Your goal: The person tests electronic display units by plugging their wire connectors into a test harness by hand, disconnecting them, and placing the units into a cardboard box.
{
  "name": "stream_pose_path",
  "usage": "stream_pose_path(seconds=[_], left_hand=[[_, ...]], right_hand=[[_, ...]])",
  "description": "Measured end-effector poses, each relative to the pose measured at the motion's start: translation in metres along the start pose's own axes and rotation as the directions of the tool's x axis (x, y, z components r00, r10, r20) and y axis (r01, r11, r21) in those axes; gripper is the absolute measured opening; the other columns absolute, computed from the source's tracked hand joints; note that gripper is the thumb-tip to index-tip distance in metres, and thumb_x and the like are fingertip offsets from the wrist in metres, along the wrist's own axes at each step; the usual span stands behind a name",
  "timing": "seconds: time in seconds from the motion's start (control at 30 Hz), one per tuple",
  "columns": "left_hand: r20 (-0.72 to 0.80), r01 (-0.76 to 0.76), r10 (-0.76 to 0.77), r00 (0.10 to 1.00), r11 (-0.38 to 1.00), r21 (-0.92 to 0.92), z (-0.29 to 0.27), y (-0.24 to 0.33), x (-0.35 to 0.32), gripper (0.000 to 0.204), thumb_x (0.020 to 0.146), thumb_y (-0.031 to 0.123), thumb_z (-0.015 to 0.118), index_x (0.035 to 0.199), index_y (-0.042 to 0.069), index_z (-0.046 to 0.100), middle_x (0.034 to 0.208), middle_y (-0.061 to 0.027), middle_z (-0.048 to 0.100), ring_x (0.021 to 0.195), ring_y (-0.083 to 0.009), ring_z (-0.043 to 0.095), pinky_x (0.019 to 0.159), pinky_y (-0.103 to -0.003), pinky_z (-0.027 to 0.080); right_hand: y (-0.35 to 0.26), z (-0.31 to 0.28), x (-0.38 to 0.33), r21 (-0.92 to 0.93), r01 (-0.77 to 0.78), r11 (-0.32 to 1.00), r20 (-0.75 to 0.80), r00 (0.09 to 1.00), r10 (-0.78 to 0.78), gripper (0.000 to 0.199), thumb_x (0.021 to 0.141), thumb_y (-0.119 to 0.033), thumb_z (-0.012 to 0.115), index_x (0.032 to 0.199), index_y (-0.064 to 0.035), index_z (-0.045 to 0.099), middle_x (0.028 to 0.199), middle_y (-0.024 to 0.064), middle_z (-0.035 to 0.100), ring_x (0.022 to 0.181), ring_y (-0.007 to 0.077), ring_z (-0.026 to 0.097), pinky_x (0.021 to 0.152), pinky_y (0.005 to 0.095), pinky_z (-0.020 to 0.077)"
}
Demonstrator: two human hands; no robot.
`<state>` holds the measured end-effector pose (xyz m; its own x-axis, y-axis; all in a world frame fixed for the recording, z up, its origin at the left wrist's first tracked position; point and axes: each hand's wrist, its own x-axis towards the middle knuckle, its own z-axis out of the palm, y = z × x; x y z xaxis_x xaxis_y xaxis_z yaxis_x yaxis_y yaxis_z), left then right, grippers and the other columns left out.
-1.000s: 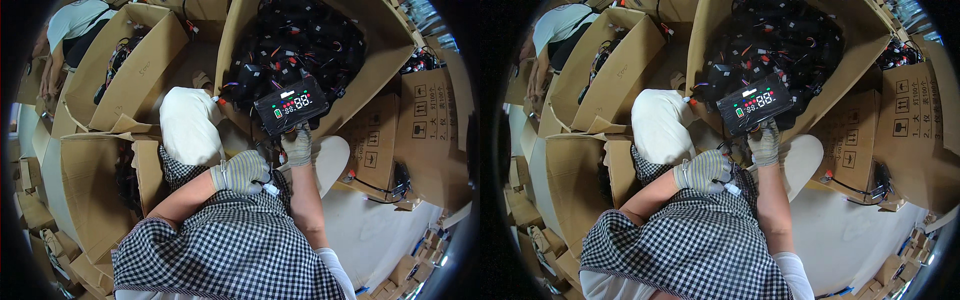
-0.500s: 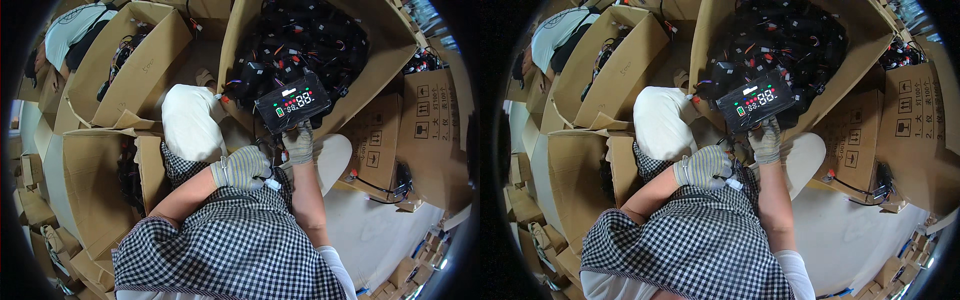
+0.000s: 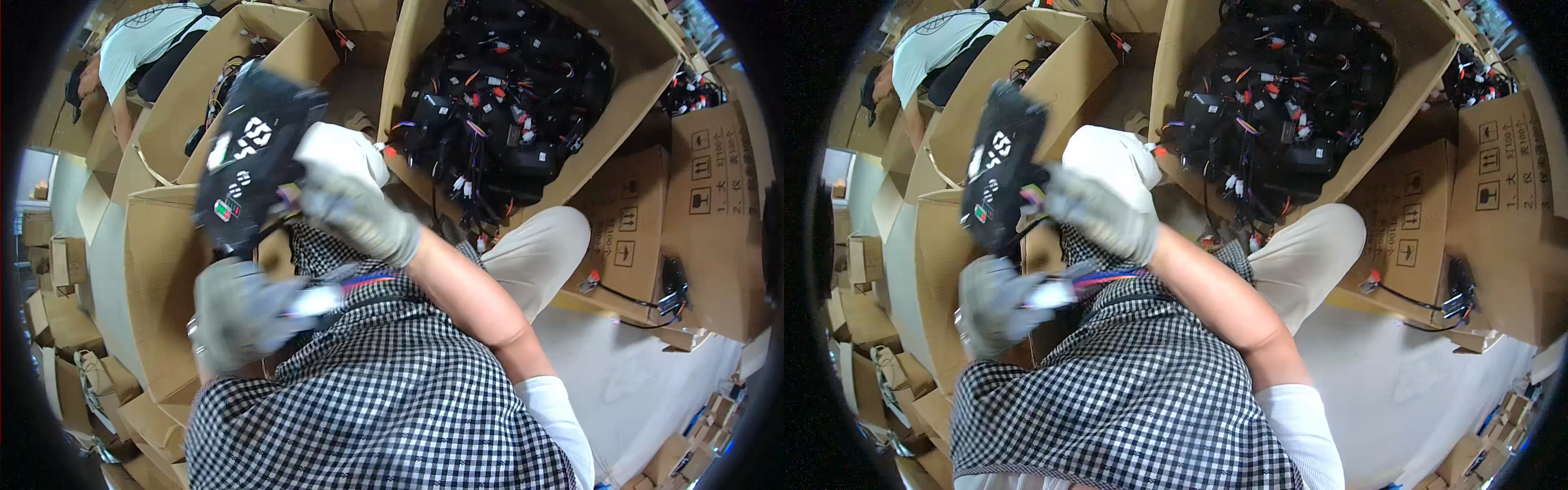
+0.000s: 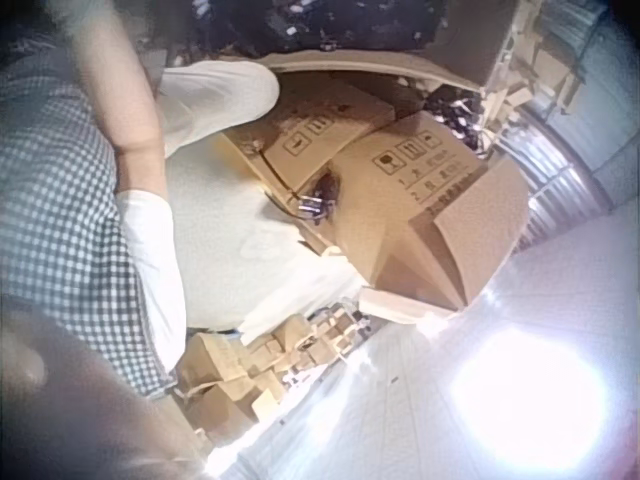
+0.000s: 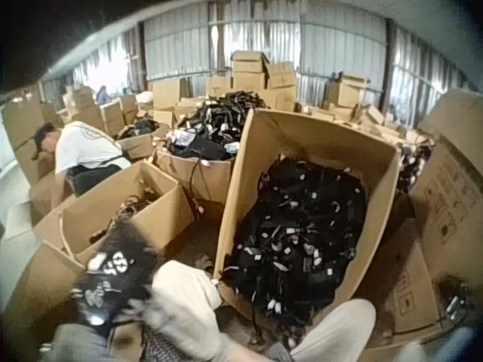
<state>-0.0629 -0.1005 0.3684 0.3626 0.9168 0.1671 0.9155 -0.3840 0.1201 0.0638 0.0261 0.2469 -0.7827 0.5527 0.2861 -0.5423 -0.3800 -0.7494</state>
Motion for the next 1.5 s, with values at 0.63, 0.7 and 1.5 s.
stream_pose_path(seconds=[0.63,0.7,1.5], left_hand=[[0.188,0.116,-0.116,0.975,0.993,0.013,0.122,-0.042,0.098,0.026,0.076,0.024,0.058,0.095,0.008,0.062,0.092,-0.0115,0.062,0.089,-0.0288,0.058,0.081,-0.039,0.044],[0.469,-0.187,0.162,0.868,0.982,0.008,0.165,-0.014,0.147,0.018,0.076,0.025,0.056,0.084,0.010,0.063,0.087,-0.0085,0.061,0.089,-0.0246,0.058,0.080,-0.037,0.045],[0.571,0.325,-0.490,0.658,-0.500,-0.803,0.323,-0.045,0.176,0.021,0.088,0.012,0.051,0.106,0.004,0.060,0.079,-0.0041,0.060,0.073,-0.0126,0.056,0.071,-0.026,0.046]], right_hand=[[-0.021,-0.044,-0.176,0.006,-0.193,0.981,-0.688,0.711,0.144,0.041,0.084,-0.032,0.061,0.106,0.0010,0.058,0.069,0.0040,0.054,0.059,0.0114,0.050,0.056,0.0233,0.0416],[-0.028,-0.047,-0.186,0.050,-0.100,0.994,-0.746,0.658,0.104,0.039,0.084,-0.031,0.061,0.106,0.0009,0.058,0.070,0.0045,0.053,0.059,0.0120,0.049,0.055,0.0238,0.0406],[-0.100,-0.039,-0.210,0.501,0.545,0.672,-0.125,0.815,-0.566,0.023,0.088,-0.014,0.046,0.085,-0.0019,0.066,0.062,0.0030,0.057,0.045,0.0079,0.047,0.039,0.0217,0.0333]])
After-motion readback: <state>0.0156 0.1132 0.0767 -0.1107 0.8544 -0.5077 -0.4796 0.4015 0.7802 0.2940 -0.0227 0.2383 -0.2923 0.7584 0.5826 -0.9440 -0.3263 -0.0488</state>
